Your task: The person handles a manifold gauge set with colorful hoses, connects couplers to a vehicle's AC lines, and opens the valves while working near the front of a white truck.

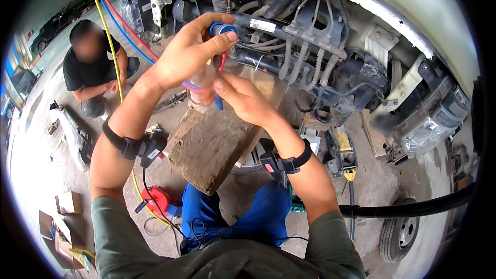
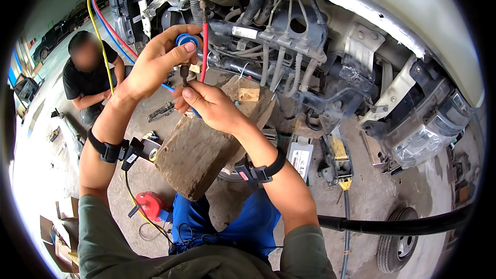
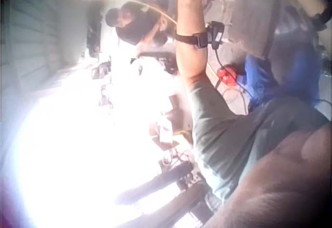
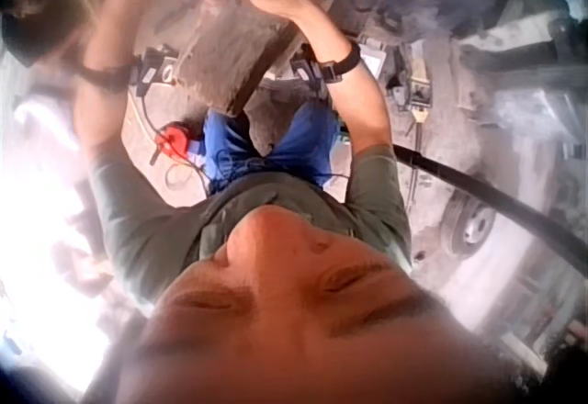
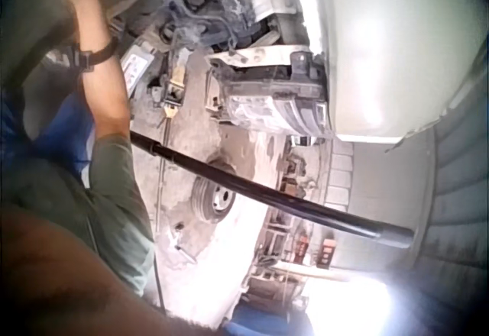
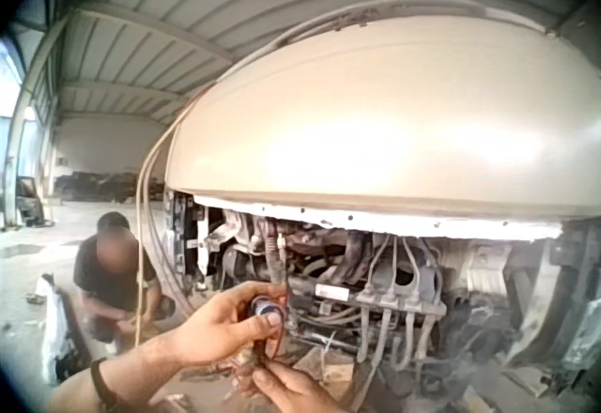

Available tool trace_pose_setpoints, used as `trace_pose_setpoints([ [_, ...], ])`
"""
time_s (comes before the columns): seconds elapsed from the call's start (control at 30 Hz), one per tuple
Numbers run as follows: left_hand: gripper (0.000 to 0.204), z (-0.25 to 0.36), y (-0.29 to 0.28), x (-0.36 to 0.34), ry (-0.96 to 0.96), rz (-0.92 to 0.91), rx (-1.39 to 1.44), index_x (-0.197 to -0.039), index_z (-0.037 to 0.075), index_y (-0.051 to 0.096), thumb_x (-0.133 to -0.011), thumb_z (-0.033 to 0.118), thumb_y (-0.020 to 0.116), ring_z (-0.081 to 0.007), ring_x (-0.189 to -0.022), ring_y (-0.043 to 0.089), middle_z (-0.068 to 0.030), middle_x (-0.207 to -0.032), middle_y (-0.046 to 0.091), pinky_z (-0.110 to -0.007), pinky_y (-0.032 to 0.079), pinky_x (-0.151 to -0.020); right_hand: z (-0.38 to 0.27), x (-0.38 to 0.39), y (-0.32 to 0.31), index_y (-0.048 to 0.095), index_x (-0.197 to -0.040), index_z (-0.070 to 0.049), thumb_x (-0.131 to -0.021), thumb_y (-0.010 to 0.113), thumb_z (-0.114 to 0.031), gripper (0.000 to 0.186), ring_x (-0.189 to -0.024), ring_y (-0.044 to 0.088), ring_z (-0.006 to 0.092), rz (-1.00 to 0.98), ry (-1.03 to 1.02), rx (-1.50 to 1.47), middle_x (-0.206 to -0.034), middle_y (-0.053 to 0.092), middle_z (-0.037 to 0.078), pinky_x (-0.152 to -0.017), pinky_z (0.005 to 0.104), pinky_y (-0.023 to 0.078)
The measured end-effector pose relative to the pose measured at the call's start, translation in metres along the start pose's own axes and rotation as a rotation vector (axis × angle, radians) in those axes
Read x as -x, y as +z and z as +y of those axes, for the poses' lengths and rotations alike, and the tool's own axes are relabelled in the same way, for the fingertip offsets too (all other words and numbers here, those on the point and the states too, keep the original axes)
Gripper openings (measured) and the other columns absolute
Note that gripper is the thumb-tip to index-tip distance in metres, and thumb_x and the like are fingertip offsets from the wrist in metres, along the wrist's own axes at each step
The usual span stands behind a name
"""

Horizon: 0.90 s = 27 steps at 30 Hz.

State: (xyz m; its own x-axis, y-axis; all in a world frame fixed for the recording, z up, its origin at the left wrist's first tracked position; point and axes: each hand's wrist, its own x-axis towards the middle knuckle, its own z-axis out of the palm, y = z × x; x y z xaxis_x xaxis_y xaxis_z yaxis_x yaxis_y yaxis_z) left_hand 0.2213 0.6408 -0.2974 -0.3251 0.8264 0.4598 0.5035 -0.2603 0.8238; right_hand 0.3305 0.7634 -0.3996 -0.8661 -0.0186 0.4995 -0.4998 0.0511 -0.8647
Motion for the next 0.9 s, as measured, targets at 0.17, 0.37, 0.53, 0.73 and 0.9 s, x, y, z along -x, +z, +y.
trace_pose_setpoints([
  [0.17,0.058,0.001,-0.016,-0.009,0.05,-0.034,0.262,-0.135,-0.006,0.044,-0.094,0.029,0.065,-0.021,-0.105,0.061,-0.0143,-0.125,0.061,-0.031,0.047,-0.085,-0.003,-0.016,0.011,0.064,-0.086,0.0,-0.101,0.056,-0.024,0.029,-0.063,0.06,0.011,0.256,-0.076,0.334,-0.066,0.062,0.003,-0.059,0.0294,0.049],
  [0.37,0.058,0.014,-0.013,-0.011,-0.161,0.261,0.111,-0.121,-0.007,0.054,-0.091,0.04,0.069,-0.0198,-0.093,0.065,-0.0155,-0.113,0.064,-0.031,0.051,-0.077,0.0,-0.033,0.023,0.065,-0.088,0.0,-0.093,0.065,-0.017,0.018,-0.051,0.06,0.0269,0.53,-0.242,0.672,-0.061,0.06,0.014,-0.05,0.0373,0.045],
  [0.53,0.044,0.02,-0.007,-0.008,-0.119,0.427,0.137,-0.106,-0.005,0.061,-0.093,0.037,0.065,-0.0179,-0.079,0.065,-0.0124,-0.091,0.068,-0.033,0.054,-0.076,0.009,-0.049,0.03,0.065,-0.09,-0.001,-0.092,0.066,-0.019,0.018,-0.051,0.06,0.0293,0.689,-0.43,0.855,-0.061,0.06,0.015,-0.049,0.0375,0.045],
  [0.73,0.036,0.018,-0.021,-0.037,-0.078,0.4,0.121,-0.104,-0.003,0.061,-0.097,0.032,0.055,-0.0165,-0.075,0.064,-0.0107,-0.089,0.068,-0.031,0.054,-0.073,0.01,-0.051,0.016,0.06,-0.092,-0.004,-0.1,0.057,-0.033,0.031,-0.057,0.057,0.0114,0.38,-0.082,0.214,-0.065,0.06,0.003,-0.051,0.0287,0.044],
  [0.9,0.037,0.006,-0.016,-0.077,-0.052,0.306,0.203,-0.102,-0.006,0.061,-0.095,0.031,0.056,-0.019,-0.073,0.065,-0.0132,-0.086,0.069,-0.032,0.055,-0.07,0.014,-0.049,-0.022,0.059,-0.089,-0.004,-0.105,0.048,-0.036,0.037,-0.056,0.042,0.0072,0.349,0.029,0.13,-0.066,0.049,-0.004,-0.052,0.0246,0.037],
])
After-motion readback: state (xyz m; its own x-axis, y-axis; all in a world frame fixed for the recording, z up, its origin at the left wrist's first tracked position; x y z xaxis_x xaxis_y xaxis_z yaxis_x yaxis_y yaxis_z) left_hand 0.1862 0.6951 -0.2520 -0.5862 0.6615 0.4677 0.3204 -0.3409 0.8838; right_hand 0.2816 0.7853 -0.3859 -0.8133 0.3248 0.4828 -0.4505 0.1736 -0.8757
